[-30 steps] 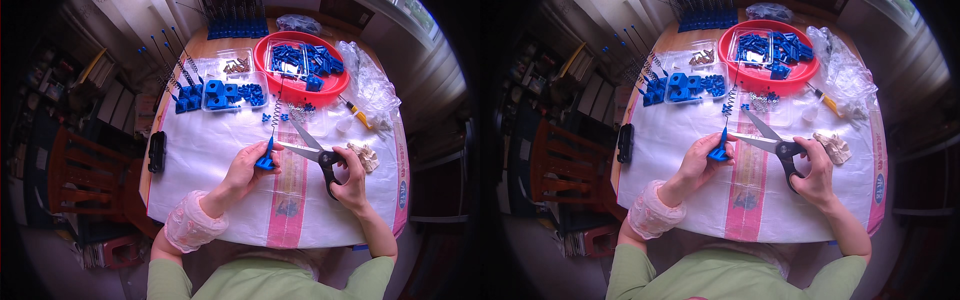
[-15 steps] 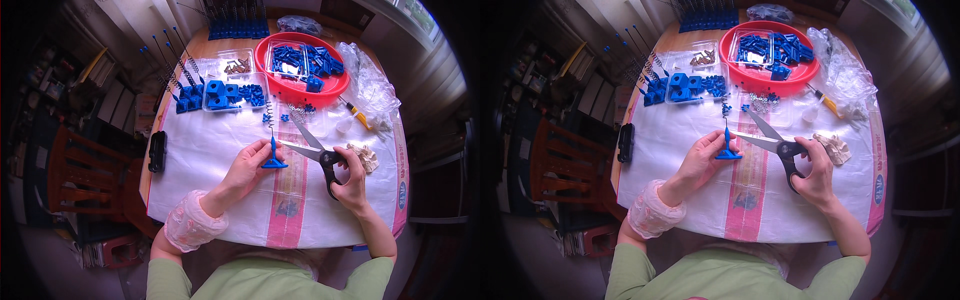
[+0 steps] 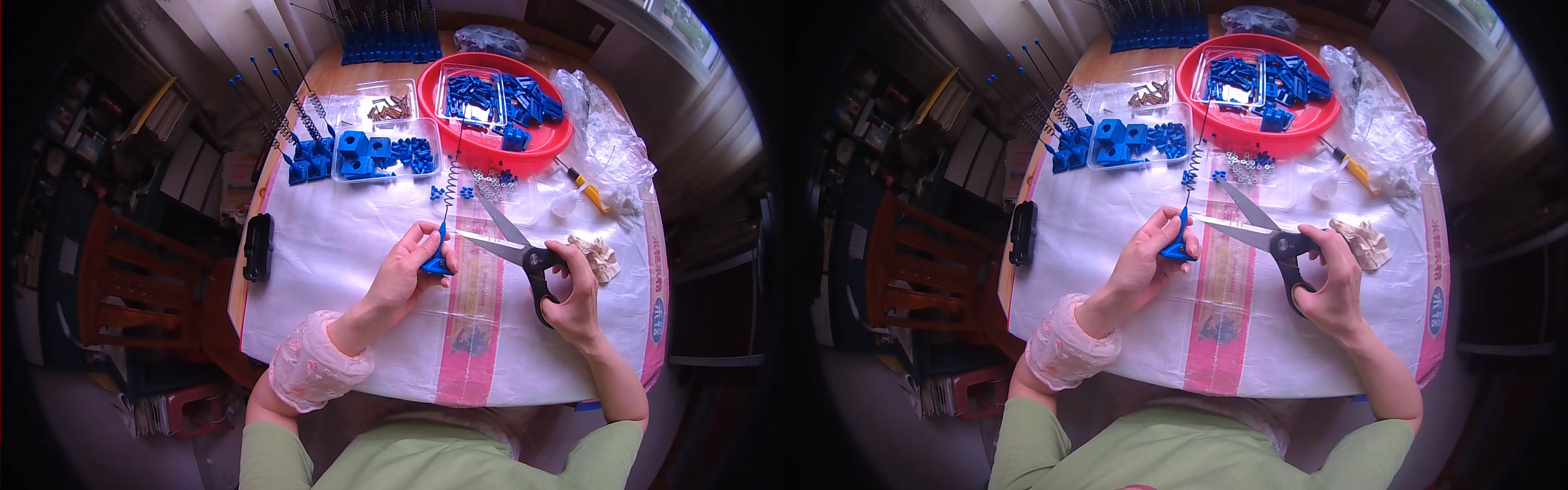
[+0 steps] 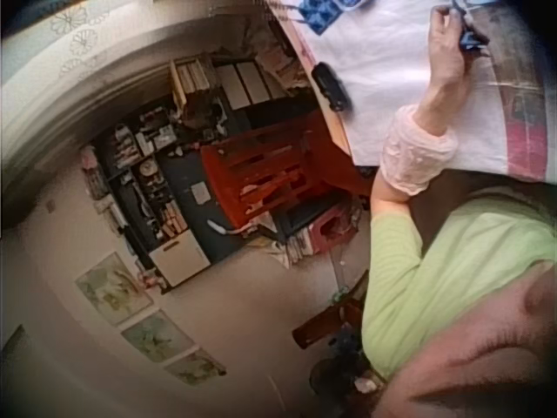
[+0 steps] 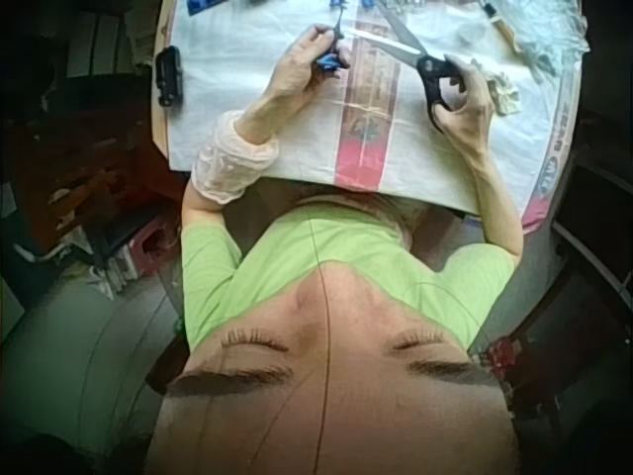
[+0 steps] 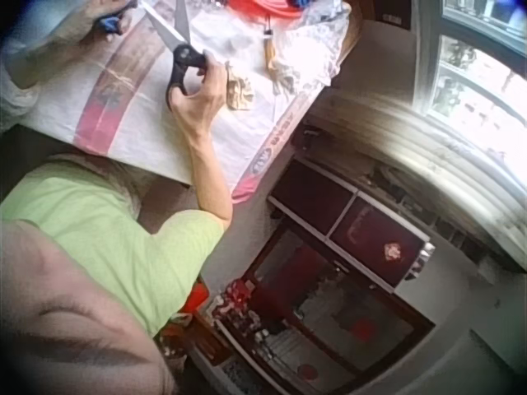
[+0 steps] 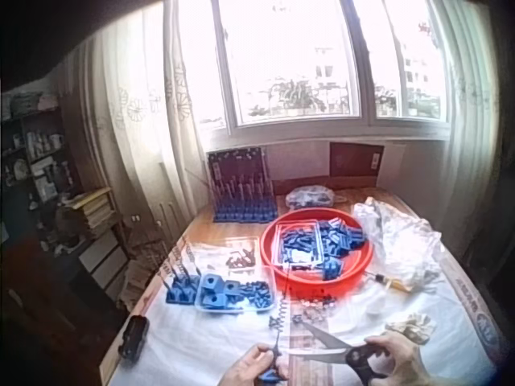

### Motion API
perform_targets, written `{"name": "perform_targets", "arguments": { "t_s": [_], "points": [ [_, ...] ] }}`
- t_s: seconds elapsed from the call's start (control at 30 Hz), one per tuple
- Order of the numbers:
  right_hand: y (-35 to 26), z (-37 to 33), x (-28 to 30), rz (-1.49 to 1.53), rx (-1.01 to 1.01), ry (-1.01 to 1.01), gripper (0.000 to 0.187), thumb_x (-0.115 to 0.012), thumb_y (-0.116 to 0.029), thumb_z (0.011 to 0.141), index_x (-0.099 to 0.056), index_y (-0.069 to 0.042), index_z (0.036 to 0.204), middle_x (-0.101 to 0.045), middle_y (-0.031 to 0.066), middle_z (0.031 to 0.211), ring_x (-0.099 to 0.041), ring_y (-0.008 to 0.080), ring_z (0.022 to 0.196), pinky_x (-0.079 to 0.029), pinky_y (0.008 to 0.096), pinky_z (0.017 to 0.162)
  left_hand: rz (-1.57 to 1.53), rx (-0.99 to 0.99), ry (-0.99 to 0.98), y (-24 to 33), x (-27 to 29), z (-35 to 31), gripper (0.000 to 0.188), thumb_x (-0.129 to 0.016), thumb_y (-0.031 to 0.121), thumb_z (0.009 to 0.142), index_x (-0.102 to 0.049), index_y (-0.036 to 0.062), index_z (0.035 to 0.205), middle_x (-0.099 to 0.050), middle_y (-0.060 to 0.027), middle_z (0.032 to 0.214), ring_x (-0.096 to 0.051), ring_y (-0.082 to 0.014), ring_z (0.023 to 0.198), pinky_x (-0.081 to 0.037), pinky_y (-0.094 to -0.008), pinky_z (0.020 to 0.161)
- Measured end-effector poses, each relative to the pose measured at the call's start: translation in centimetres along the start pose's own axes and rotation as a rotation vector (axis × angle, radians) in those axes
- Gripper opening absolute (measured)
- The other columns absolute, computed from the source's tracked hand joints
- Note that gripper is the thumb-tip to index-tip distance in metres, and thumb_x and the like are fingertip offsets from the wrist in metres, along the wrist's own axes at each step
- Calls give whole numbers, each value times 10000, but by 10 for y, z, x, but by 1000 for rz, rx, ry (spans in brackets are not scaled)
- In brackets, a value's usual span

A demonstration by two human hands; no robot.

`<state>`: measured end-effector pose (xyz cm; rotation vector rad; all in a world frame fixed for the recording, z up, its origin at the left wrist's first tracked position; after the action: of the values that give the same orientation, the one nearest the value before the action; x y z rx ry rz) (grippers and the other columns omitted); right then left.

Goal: The person is assembling a small electrical or lighting component by cutting a blue plastic part with scissors and then attaching a spring and another blue part.

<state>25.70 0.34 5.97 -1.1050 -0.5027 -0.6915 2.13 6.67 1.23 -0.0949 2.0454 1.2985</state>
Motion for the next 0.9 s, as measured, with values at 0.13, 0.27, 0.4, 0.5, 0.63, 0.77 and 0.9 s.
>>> {"name": "perform_targets", "arguments": {
  "t_s": [0.13,0.27,0.4,0.5,0.63,0.77,0.9],
  "points": [
    [0,0,0,18,9,7,614,-650,-4,572,-575,-25,1181,-552,84,876,-521,202,733,-429,316,661,-53,-32,-9,0,-1,0,198,-374,236,1060,-477,72,1100,-613,-74,855,-598,-128,803,-495,-248,660],
    [0,0,-1,3,9,2,619,-648,-6,569,-572,-24,1183,-551,89,879,-521,207,738,-430,320,667,-61,-28,27,0,0,0,217,-358,193,1056,-479,46,1160,-619,-86,887,-594,-130,827,-502,-255,709],
    [-4,1,0,-42,38,3,620,-647,-7,567,-570,-24,1182,-549,92,881,-520,216,747,-431,329,677,-63,-18,41,4,-5,-2,302,-356,174,1049,-454,14,1286,-623,-82,913,-589,-127,847,-501,-256,746],
    [-5,1,0,-43,45,1,622,-644,-11,564,-568,-23,1181,-547,94,884,-518,221,751,-432,333,684,49,-21,5,0,-2,-1,368,-354,191,1049,-417,1,1358,-623,-72,906,-584,-123,858,-500,-258,757],
    [0,0,0,-18,16,13,632,-640,-15,554,-567,-20,1182,-545,96,887,-517,225,752,-433,335,686,2,-37,20,1,1,0,288,-368,193,1048,-443,18,1264,-634,-100,894,-602,-136,833,-509,-266,732],
    [-1,1,0,-19,26,3,633,-641,-12,555,-567,-19,1184,-544,96,888,-516,222,750,-433,333,687,40,-42,109,-3,10,1,186,-379,231,1055,-450,64,1096,-646,-131,835,-625,-151,754,-519,-269,655],
    [-2,1,0,-8,27,5,632,-640,-8,556,-568,-18,1184,-545,95,887,-515,220,748,-433,330,686,80,-17,67,-2,9,0,232,-383,300,1058,-445,91,978,-647,-134,771,-630,-153,692,-521,-265,591]
  ]
}}
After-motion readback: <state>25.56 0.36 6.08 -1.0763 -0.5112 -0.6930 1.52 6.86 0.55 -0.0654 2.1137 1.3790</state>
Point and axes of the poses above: each hand's wrist, its own z-axis towards the middle knuckle, its own x-axis out of the back of the hand, y = z × x, the point moved 6 cm from there along z, towards the middle knuckle
